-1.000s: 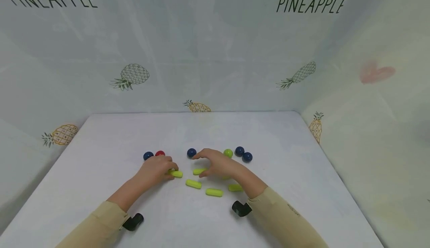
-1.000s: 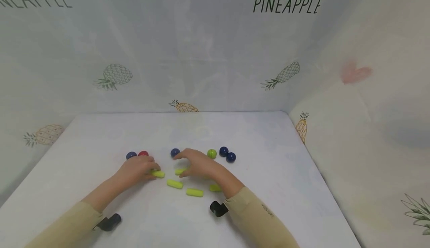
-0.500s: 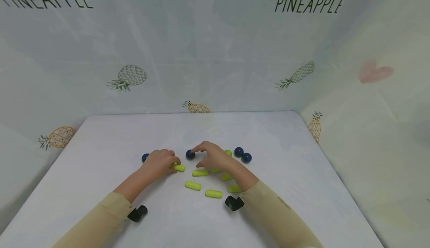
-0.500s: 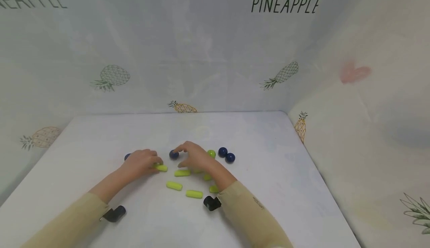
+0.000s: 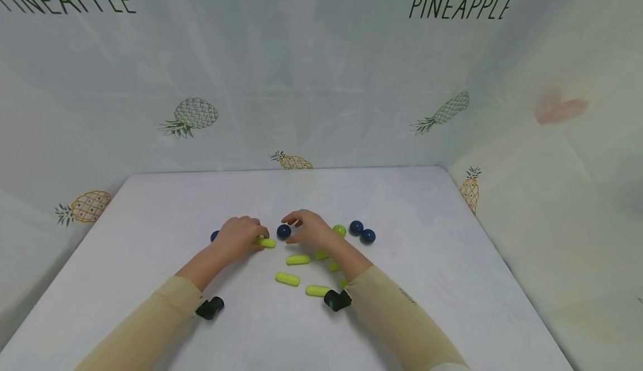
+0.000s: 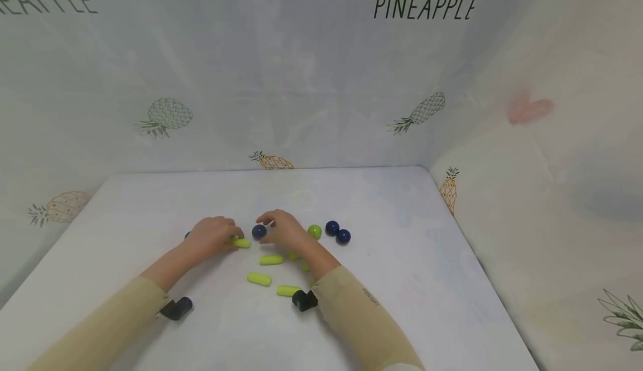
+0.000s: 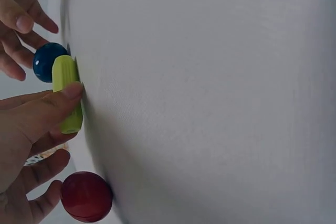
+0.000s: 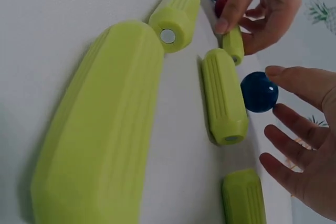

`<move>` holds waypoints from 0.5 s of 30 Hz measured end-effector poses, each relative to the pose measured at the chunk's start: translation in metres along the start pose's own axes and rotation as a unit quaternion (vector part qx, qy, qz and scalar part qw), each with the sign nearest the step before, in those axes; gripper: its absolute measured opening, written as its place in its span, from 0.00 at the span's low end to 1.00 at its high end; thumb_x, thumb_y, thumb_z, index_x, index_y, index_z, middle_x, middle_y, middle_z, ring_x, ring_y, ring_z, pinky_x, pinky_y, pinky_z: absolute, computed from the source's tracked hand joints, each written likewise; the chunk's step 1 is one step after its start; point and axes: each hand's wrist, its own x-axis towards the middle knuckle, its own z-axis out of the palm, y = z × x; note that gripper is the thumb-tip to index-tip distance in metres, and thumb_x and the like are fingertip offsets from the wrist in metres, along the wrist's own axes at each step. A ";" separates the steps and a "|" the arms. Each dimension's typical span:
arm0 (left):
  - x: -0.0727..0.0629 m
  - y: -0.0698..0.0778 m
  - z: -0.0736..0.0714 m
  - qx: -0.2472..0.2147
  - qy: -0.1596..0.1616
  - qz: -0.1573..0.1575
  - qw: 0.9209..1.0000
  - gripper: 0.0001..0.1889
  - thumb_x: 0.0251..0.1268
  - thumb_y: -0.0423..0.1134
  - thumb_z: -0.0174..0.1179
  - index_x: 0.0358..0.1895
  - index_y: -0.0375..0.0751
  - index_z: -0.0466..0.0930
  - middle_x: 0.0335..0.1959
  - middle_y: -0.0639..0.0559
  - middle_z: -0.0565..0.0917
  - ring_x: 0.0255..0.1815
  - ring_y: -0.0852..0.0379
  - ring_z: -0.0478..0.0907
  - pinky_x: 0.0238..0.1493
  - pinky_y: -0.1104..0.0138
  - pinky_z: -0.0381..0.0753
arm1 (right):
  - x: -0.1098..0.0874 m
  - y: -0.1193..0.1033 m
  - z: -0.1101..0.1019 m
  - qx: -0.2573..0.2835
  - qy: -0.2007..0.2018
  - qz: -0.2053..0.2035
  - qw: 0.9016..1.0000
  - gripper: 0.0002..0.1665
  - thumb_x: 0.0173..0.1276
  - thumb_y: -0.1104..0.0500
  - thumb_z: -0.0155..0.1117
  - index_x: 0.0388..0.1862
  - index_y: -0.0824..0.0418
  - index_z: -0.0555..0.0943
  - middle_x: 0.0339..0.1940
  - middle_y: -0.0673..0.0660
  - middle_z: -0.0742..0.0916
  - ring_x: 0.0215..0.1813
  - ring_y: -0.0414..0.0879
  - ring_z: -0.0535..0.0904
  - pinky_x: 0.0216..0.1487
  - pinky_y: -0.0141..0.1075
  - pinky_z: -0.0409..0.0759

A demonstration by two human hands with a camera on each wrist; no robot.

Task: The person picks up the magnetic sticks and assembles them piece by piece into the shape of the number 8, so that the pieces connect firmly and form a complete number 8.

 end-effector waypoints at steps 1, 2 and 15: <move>0.001 -0.001 0.000 0.000 -0.002 -0.002 1.000 0.14 0.51 0.43 0.75 0.42 0.51 0.88 0.33 0.56 0.82 0.33 0.55 0.76 0.37 0.60 0.79 | 0.001 0.000 0.001 0.005 0.001 0.002 1.000 0.27 0.57 0.60 0.77 0.56 0.51 0.81 0.52 0.49 0.82 0.56 0.46 0.76 0.56 0.38 0.75; 0.002 -0.002 0.000 -0.002 -0.005 -0.005 1.000 0.14 0.51 0.43 0.75 0.42 0.51 0.88 0.33 0.56 0.82 0.33 0.55 0.76 0.37 0.60 0.79 | 0.003 0.000 0.001 0.010 0.002 0.004 1.000 0.27 0.56 0.60 0.77 0.56 0.51 0.82 0.52 0.49 0.82 0.55 0.46 0.76 0.55 0.38 0.75; 0.007 -0.010 -0.002 -0.019 -0.029 -0.013 0.999 0.15 0.50 0.44 0.75 0.43 0.50 0.87 0.35 0.56 0.83 0.37 0.53 0.79 0.39 0.57 0.80 | 0.016 0.007 0.012 0.059 0.010 0.021 0.998 0.24 0.54 0.61 0.78 0.51 0.54 0.83 0.44 0.48 0.83 0.44 0.43 0.75 0.46 0.36 0.75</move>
